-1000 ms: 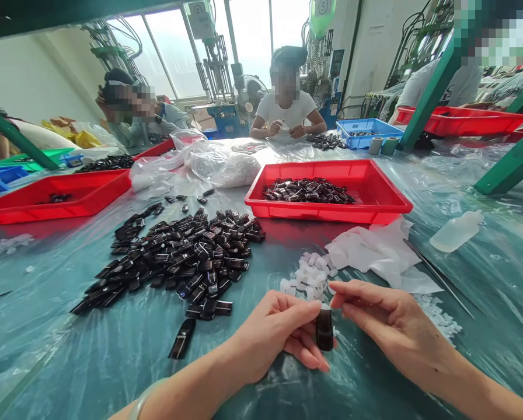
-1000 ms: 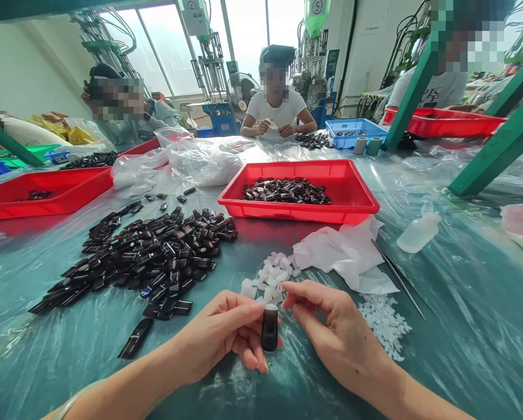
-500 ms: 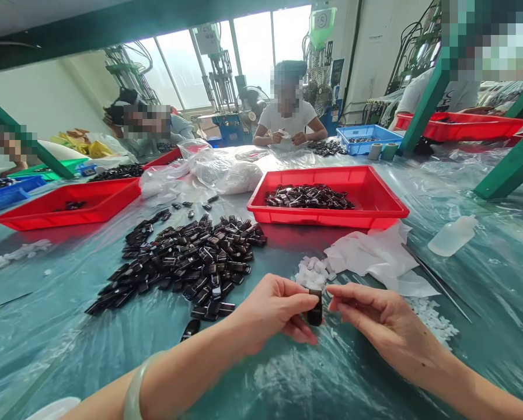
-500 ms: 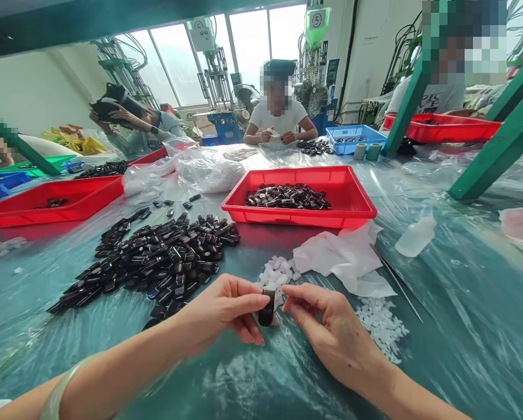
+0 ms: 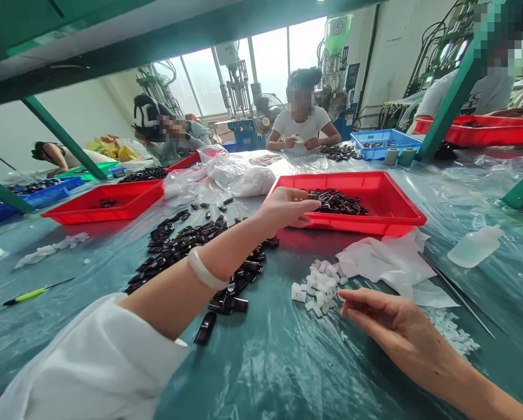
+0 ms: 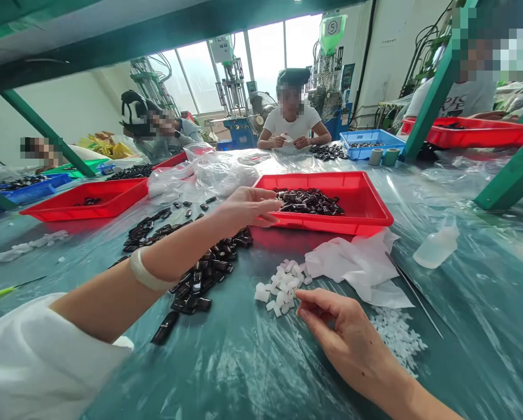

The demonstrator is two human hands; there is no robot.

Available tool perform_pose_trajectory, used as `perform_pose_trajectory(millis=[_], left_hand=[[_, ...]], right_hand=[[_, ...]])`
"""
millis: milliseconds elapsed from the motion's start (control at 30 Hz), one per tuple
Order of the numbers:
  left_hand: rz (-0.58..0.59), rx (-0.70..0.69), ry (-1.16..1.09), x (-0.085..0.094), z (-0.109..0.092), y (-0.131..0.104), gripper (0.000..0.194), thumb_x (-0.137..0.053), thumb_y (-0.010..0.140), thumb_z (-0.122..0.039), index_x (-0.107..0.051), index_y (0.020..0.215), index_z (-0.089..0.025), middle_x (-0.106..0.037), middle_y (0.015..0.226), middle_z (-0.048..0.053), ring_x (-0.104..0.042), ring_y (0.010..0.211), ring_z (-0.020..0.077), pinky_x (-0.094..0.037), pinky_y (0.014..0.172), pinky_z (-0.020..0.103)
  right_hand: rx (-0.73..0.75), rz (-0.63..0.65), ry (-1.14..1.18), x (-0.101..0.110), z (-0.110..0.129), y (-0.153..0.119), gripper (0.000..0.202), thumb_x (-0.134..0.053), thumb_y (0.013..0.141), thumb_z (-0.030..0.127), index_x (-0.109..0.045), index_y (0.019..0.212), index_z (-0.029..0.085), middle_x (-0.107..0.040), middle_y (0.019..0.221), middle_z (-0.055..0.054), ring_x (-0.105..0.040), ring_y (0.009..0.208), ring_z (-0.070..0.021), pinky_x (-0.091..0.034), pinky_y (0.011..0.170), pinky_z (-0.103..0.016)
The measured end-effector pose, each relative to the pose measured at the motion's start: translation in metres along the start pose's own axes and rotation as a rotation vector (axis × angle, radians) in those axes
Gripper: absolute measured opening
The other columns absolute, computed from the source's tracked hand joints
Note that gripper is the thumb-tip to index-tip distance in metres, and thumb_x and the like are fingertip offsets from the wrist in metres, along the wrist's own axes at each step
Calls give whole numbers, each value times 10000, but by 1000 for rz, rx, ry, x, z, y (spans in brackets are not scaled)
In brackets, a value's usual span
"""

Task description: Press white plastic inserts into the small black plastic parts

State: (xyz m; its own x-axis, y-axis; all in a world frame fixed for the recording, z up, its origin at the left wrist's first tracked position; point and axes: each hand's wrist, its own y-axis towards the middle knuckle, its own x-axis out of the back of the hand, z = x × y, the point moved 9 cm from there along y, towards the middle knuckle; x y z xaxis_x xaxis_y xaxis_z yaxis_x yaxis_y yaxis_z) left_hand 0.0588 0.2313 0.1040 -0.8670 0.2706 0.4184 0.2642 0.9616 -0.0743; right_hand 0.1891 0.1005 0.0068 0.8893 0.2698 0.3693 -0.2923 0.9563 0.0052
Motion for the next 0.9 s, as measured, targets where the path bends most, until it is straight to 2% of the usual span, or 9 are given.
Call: perform_pose_trajectory(millis=[167,233,300,400,467,567,700,767,900], left_hand=[[98,-4,350,19,39,-76,148,-606,659,-252,-678,703,-130,-589,597,0,-493,537,90,-390,525,204],[104,-22,470,29,53,-107,98,-590,639,-184,-675,680,-156,-596,658,2,-483,585,102,-372,558,213],[109,-44,589,33,64,-132,160,-541,638,-109,-669,706,-176,-601,764,19,-502,704,137,-374,646,236],[115,-75,1000,30,78,-153,263,-411,702,-67,-644,734,-185,-573,836,44,-501,786,167,-373,664,254],[86,-86,1047,28,80,-154,274,-380,747,-91,-640,732,-178,-565,818,50,-501,775,168,-373,650,250],[89,-26,689,21,77,-145,236,-428,799,-221,-646,735,-157,-562,706,28,-505,668,133,-379,599,217],[204,253,-33,-10,81,-132,300,-523,766,-380,-647,819,-112,-602,681,31,-552,576,113,-424,524,197],[247,302,-230,-29,77,-127,325,-557,743,-403,-647,799,-96,-629,717,55,-589,574,123,-447,513,200],[316,311,-410,-59,73,-120,336,-571,744,-418,-651,773,-93,-658,754,80,-630,578,128,-457,490,169]], right_hand=[[42,-10,-67,0,3,-2,345,-542,808,375,-625,1097,206,-676,966,-76,-640,842,-232,-545,729,-332],[51,-13,-91,-1,3,-2,343,-536,813,371,-629,1092,195,-680,948,-74,-642,831,-229,-551,703,-316],[62,-8,-110,-2,4,-2,335,-530,818,365,-632,1090,196,-685,929,-64,-642,824,-222,-552,689,-303],[66,3,-127,-5,2,-1,335,-529,820,363,-629,1095,200,-688,915,-56,-644,820,-218,-554,683,-296],[59,4,-123,-5,1,-2,341,-532,816,368,-627,1095,196,-688,924,-57,-645,827,-220,-554,689,-294],[41,-4,-114,-3,0,-2,331,-539,809,377,-634,1067,192,-686,944,-53,-643,844,-219,-549,703,-285],[42,-23,-131,0,5,-2,314,-530,817,370,-631,1056,192,-680,949,-50,-638,854,-208,-538,731,-287],[59,-21,-148,0,9,-2,297,-523,824,350,-632,1055,200,-677,947,-48,-633,854,-201,-531,735,-288],[96,-26,-172,3,17,-1,264,-510,834,302,-635,1049,216,-677,919,-28,-625,829,-185,-517,718,-277]])
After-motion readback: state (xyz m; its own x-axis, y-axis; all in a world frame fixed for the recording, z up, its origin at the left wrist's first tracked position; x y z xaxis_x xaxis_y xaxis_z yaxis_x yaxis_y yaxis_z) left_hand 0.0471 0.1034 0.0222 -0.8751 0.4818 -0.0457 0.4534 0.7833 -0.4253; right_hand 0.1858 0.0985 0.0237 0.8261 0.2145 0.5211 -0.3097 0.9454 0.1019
